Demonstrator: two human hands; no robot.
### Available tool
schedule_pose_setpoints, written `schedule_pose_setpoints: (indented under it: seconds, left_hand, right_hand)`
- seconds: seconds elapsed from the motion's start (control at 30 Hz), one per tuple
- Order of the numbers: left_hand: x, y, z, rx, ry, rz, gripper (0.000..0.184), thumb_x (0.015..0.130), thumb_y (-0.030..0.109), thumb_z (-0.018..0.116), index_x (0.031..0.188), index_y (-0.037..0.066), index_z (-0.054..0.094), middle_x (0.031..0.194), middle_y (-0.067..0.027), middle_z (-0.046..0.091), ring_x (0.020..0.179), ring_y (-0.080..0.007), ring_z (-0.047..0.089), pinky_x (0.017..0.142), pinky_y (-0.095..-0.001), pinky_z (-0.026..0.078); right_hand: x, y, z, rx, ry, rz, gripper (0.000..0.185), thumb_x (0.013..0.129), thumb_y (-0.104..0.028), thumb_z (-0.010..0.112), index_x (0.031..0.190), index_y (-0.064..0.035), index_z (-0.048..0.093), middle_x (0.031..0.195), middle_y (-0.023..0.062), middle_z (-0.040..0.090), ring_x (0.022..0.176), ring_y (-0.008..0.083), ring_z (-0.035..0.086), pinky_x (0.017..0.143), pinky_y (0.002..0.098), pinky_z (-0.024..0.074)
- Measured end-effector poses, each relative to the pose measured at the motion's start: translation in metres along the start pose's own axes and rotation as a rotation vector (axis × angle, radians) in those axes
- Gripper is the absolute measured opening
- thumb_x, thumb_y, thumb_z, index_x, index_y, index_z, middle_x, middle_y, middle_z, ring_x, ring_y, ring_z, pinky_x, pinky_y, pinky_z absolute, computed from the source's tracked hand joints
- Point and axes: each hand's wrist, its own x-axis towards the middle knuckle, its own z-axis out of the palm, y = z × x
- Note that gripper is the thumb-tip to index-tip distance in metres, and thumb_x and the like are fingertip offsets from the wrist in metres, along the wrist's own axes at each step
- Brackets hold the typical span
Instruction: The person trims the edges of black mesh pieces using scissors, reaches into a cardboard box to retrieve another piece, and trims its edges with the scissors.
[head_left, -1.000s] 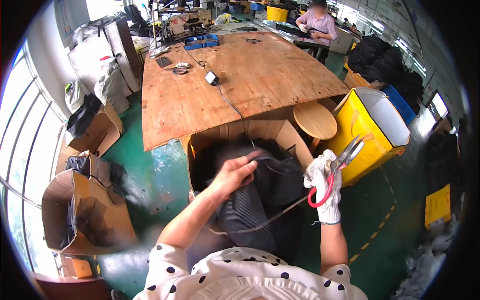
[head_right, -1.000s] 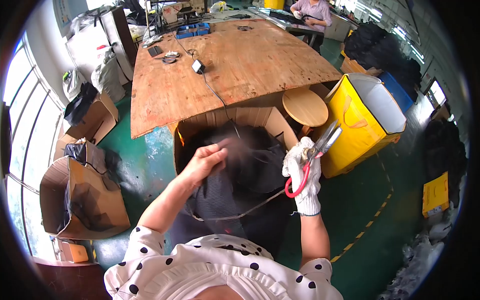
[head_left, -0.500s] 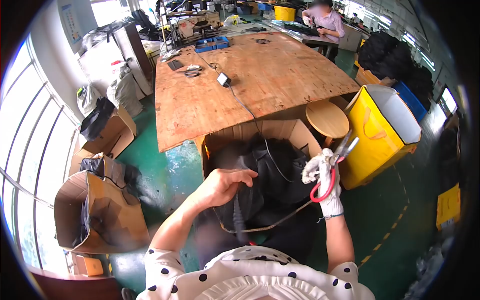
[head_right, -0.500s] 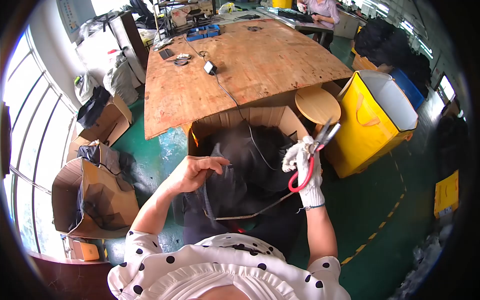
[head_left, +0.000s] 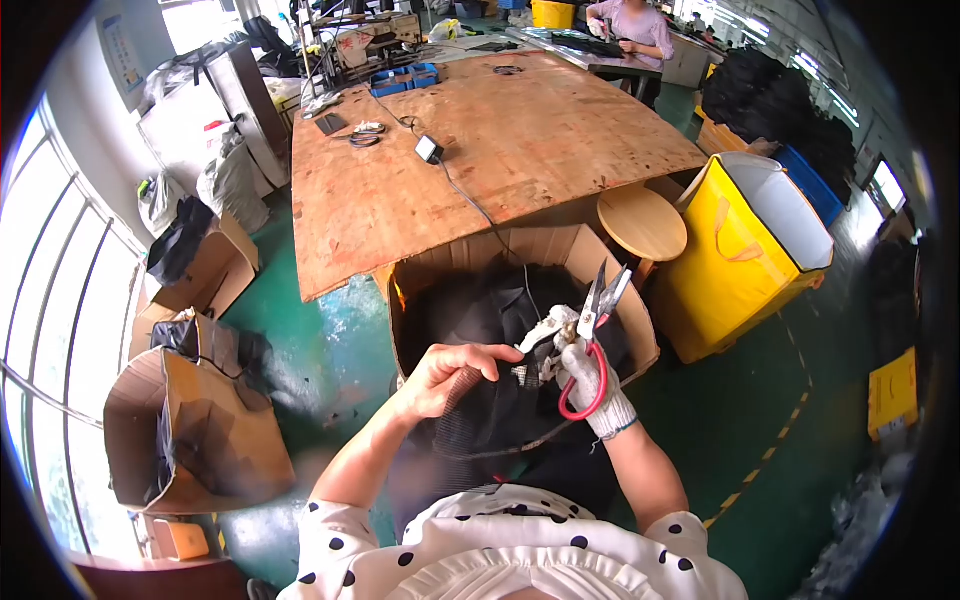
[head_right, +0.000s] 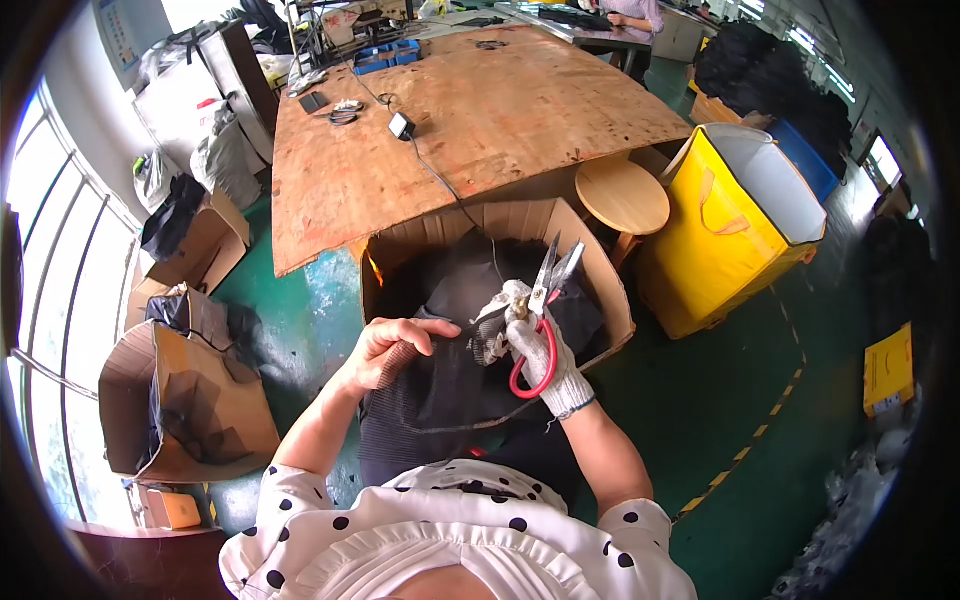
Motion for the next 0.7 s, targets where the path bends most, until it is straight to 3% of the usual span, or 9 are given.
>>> schedule_pose_setpoints:
  seconds: [0.17, 0.2, 0.3, 0.33, 0.37, 0.43, 0.47, 0.53, 0.7]
  left_hand:
    - [0.0, -0.007, -0.004, 0.115, 0.013, 0.022, 0.016, 0.084, -0.005, 0.048, 0.092, 0.002, 0.06, 0.114, -0.0165, 0.061, 0.106, -0.0267, 0.059, 0.091, -0.0344, 0.045]
    - [0.0, -0.001, 0.004, 0.393, 0.157, -0.04, 0.026, 0.078, -0.007, 0.05, 0.1, 0.003, 0.06, 0.114, -0.015, 0.061, 0.107, -0.0274, 0.059, 0.092, -0.0343, 0.045]
    - [-0.016, -0.017, 0.021, 0.775, 0.295, -0.182, 0.042, 0.075, 0.017, 0.062, 0.116, 0.01, 0.054, 0.099, -0.016, 0.064, 0.087, -0.0328, 0.062, 0.075, -0.0401, 0.051]
    - [-0.019, -0.022, 0.026, 0.802, 0.21, -0.392, 0.042, 0.076, 0.028, 0.066, 0.113, 0.011, 0.057, 0.091, -0.0143, 0.066, 0.08, -0.0332, 0.063, 0.071, -0.0408, 0.051]
    - [-0.025, -0.037, 0.036, 0.828, 0.17, -0.444, 0.038, 0.077, 0.034, 0.065, 0.105, 0.009, 0.06, 0.082, -0.0136, 0.065, 0.076, -0.0326, 0.064, 0.068, -0.0417, 0.05]
    - [-0.033, -0.058, 0.059, 0.731, 0.21, -0.464, 0.035, 0.078, 0.036, 0.064, 0.097, 0.007, 0.062, 0.079, -0.0144, 0.065, 0.076, -0.0329, 0.063, 0.068, -0.0417, 0.05]
    - [-0.035, -0.061, 0.067, 0.674, 0.214, -0.475, 0.033, 0.079, 0.034, 0.064, 0.097, 0.006, 0.061, 0.077, -0.0148, 0.065, 0.075, -0.0334, 0.063, 0.068, -0.0422, 0.05]
    - [-0.043, -0.062, 0.077, 0.63, 0.216, -0.482, 0.033, 0.079, 0.033, 0.064, 0.097, 0.005, 0.061, 0.075, -0.0156, 0.064, 0.075, -0.0342, 0.063, 0.067, -0.0426, 0.049]
    - [-0.042, -0.045, 0.061, 0.573, 0.201, -0.33, 0.019, 0.078, 0.023, 0.063, 0.086, 0.005, 0.061, 0.066, -0.0171, 0.06, 0.07, -0.0365, 0.06, 0.061, -0.0442, 0.047]
  right_hand:
    - [-0.009, -0.003, -0.015, -0.518, 0.345, 0.038, 0.03, 0.084, -0.009, 0.058, 0.112, -0.0051, 0.049, 0.092, 0.0009, 0.052, 0.078, 0.01, 0.051, 0.071, 0.023, 0.044]
    - [0.014, 0.02, -0.068, 0.282, 0.015, -0.02, 0.014, 0.087, -0.007, 0.051, 0.101, -0.0078, 0.052, 0.088, 0.0011, 0.05, 0.078, 0.0113, 0.051, 0.071, 0.0246, 0.0441]
    - [0.007, -0.042, -0.031, -0.636, 0.094, -0.121, 0.006, 0.086, -0.01, 0.045, 0.09, -0.0105, 0.05, 0.085, 0.0014, 0.048, 0.082, 0.0122, 0.05, 0.077, 0.0279, 0.0425]
    - [0.012, -0.061, -0.013, -1.052, 0.038, -0.32, 0.006, 0.085, -0.009, 0.045, 0.089, -0.0101, 0.049, 0.085, 0.0013, 0.047, 0.082, 0.0118, 0.049, 0.079, 0.027, 0.0411]
    - [0.016, -0.073, -0.04, -0.124, -0.135, -0.065, 0.008, 0.085, -0.009, 0.045, 0.092, -0.0081, 0.047, 0.086, 0.0023, 0.046, 0.083, 0.0127, 0.048, 0.08, 0.0274, 0.0399]
    - [0.009, -0.089, -0.047, -0.131, -0.091, 0.023, 0.012, 0.084, -0.012, 0.046, 0.094, -0.0076, 0.044, 0.086, 0.0027, 0.042, 0.081, 0.0137, 0.046, 0.08, 0.0278, 0.0382]
    - [-0.002, -0.093, -0.042, -1.055, 0.065, -0.19, 0.013, 0.083, -0.015, 0.047, 0.093, -0.0091, 0.042, 0.084, 0.0021, 0.039, 0.078, 0.0137, 0.044, 0.08, 0.0279, 0.0378]
    - [-0.016, -0.09, -0.063, -1.014, 0.308, -0.301, 0.044, 0.085, -0.018, 0.052, 0.124, -0.0007, 0.04, 0.103, 0.0079, 0.05, 0.092, 0.018, 0.052, 0.087, 0.0311, 0.0398]
    - [-0.024, -0.082, -0.074, -0.993, 0.243, -0.244, 0.051, 0.085, -0.018, 0.05, 0.128, 0.0024, 0.035, 0.103, 0.0098, 0.052, 0.096, 0.0193, 0.052, 0.089, 0.0314, 0.0396]
